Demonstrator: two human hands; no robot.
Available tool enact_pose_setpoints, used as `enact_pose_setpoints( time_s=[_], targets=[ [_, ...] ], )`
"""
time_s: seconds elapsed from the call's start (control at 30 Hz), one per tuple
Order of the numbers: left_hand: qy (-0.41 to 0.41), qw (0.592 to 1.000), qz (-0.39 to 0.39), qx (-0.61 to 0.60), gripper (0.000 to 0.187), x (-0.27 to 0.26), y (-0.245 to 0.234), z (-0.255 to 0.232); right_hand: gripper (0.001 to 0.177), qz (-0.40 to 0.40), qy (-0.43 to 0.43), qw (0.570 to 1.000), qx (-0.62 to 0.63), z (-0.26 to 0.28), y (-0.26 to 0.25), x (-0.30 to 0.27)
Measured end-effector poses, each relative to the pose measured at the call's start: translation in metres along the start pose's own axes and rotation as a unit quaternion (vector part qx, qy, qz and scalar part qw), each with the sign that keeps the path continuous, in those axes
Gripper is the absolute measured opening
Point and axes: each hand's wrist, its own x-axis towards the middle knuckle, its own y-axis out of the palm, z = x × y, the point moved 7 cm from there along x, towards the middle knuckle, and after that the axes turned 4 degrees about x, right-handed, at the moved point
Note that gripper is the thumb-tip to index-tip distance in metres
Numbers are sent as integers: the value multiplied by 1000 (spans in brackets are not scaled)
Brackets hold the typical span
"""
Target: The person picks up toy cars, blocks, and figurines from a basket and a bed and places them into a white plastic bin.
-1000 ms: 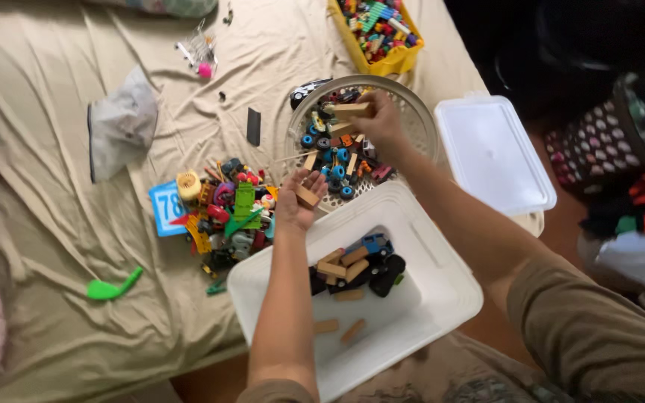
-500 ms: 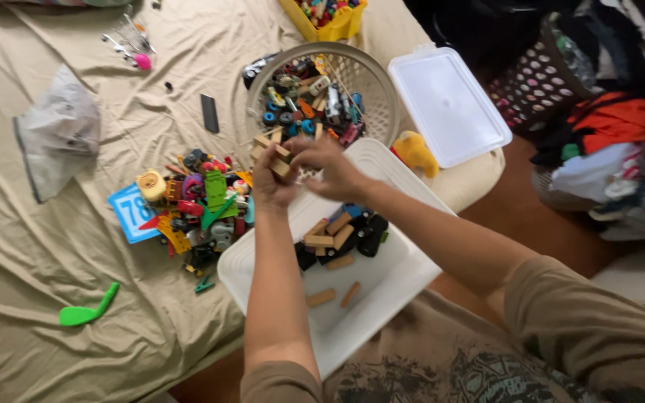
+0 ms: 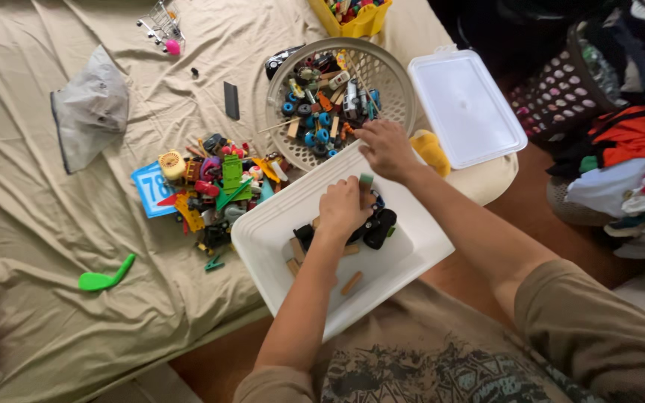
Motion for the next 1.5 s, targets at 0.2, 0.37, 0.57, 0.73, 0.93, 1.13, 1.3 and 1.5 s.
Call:
enact_pose_setpoints(
  time_s=[0.2, 0.37, 0.57, 0.73, 0.93, 1.13, 1.3, 1.5],
  targets=[
    [-29, 997, 15, -67, 62, 12, -26, 27, 32, -10, -10, 996, 94, -11, -1, -2],
    [15, 990, -107, 93, 74, 48, -58, 70, 22, 4, -3, 980, 198, -9, 11, 14],
    [-152, 978, 66, 125, 49, 22, -29, 126, 34, 74, 235, 774, 584, -65, 28, 36],
    [-195, 970, 53, 135, 48, 2, -42, 129, 39, 61, 487, 544, 680, -171, 163, -34],
    [-244, 961, 48, 119, 45, -12, -49, 118, 44, 109, 653, 144, 735, -163, 276, -106],
    [-284, 958, 23, 24, 41, -18, -50, 112, 35, 22, 599, 196, 776, -168, 298, -87],
    [-271, 860, -117, -417, 45, -4, -37, 148, 23, 58, 546, 255, 796, -189, 275, -76],
    [-441, 752, -106, -478, 44, -10, -25, 195, 36, 11, 473, 371, 799, -222, 216, -69]
  ],
)
